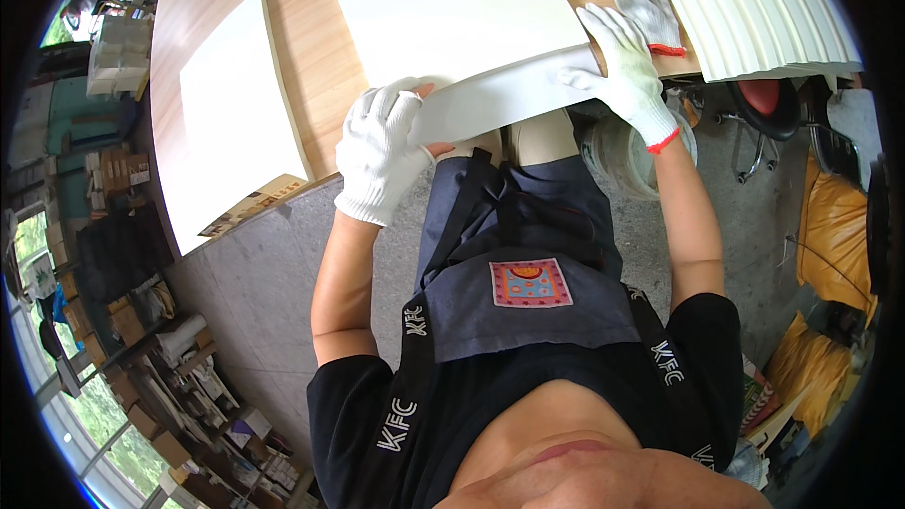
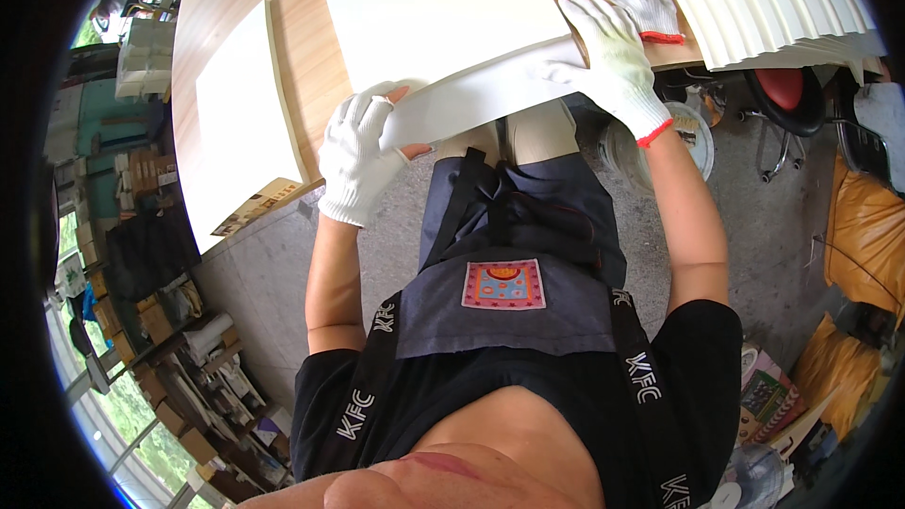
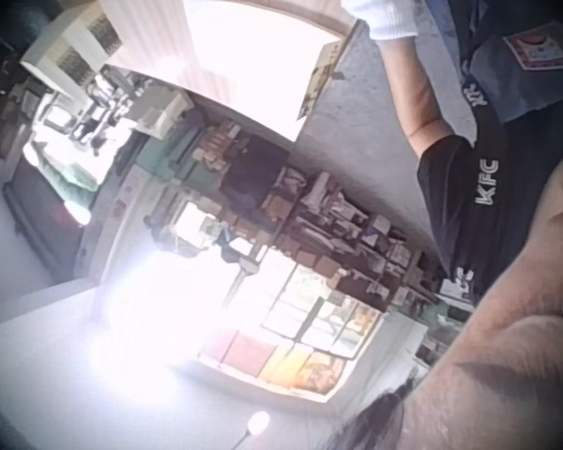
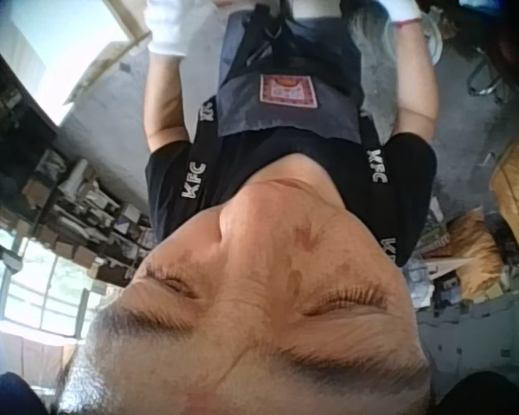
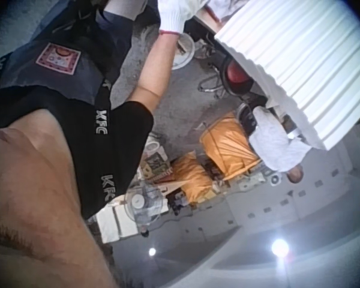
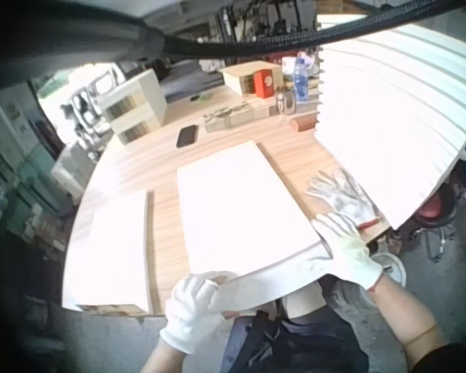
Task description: The person applies a white substance to the edges of a stack of wooden panels using a brush, then picks up and aligns the individual panels by hand on a wooden table.
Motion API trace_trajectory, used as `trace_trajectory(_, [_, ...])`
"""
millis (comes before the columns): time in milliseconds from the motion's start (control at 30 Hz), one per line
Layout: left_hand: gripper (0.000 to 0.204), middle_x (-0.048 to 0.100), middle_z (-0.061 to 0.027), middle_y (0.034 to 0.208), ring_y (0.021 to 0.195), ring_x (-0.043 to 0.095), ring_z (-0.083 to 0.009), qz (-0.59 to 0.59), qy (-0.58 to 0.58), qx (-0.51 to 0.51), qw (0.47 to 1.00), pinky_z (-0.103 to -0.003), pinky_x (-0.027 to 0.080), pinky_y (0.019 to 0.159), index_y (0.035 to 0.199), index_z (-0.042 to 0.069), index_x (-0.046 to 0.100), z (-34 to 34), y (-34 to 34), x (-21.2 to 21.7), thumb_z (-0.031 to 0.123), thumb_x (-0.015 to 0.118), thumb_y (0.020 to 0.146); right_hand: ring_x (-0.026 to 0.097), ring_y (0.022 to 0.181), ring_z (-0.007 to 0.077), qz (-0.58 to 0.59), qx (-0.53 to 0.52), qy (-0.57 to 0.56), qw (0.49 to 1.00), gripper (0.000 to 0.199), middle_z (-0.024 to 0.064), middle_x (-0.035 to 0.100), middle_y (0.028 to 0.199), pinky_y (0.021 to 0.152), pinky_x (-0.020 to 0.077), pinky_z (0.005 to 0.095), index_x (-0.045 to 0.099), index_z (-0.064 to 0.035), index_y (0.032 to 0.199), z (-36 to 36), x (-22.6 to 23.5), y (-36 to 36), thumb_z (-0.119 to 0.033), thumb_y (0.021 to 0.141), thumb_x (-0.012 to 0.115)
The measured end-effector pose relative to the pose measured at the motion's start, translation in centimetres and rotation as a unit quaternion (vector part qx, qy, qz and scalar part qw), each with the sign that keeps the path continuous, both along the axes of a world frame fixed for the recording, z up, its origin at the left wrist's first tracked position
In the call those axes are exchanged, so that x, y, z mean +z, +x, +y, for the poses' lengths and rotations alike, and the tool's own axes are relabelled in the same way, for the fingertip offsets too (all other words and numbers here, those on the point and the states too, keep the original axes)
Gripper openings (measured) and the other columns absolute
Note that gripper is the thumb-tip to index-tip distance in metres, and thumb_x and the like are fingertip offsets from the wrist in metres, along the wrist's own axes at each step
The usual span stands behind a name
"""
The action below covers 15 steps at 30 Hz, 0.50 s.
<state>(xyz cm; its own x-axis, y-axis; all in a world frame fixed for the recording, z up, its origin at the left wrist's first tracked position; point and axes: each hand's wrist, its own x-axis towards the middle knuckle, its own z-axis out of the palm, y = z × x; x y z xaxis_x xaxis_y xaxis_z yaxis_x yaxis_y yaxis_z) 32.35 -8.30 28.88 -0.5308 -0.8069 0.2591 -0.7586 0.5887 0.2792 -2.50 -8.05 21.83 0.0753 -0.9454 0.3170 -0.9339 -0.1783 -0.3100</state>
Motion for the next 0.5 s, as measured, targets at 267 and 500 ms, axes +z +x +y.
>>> trace_trajectory(267, [0.017,0.071,-0.0022,0.115,0.085,0.072,-0.0232,-0.071,-0.065,-0.043,0.994,-0.033,0.058,0.067,0.088,0.014,0.068,0.1,-0.2,0.6,0.021,0.081,0.079,0.055,0.129,0.0299,0.027,0.127,0.028,0.991,0.054,0.0129,0.063,0.134,0.112,0.0405,0.0429,0.065,-0.0086,0.135,-1.0,6.3,2.2,-0.047,0.097,0.064])
trace_trajectory(500, [0.014,0.072,-0.0045,0.082,0.073,0.07,-0.0199,-0.057,0.1,0.068,0.991,-0.032,0.053,0.063,0.088,0.012,0.074,-0.9,-0.1,2.1,0.026,0.078,0.086,0.065,0.111,0.0289,0.054,0.17,0.185,0.966,0.047,0.0084,0.072,0.123,0.1,0.0494,0.0394,0.074,-0.0175,0.125,-5.7,7.5,3.0,-0.052,0.1,0.054])
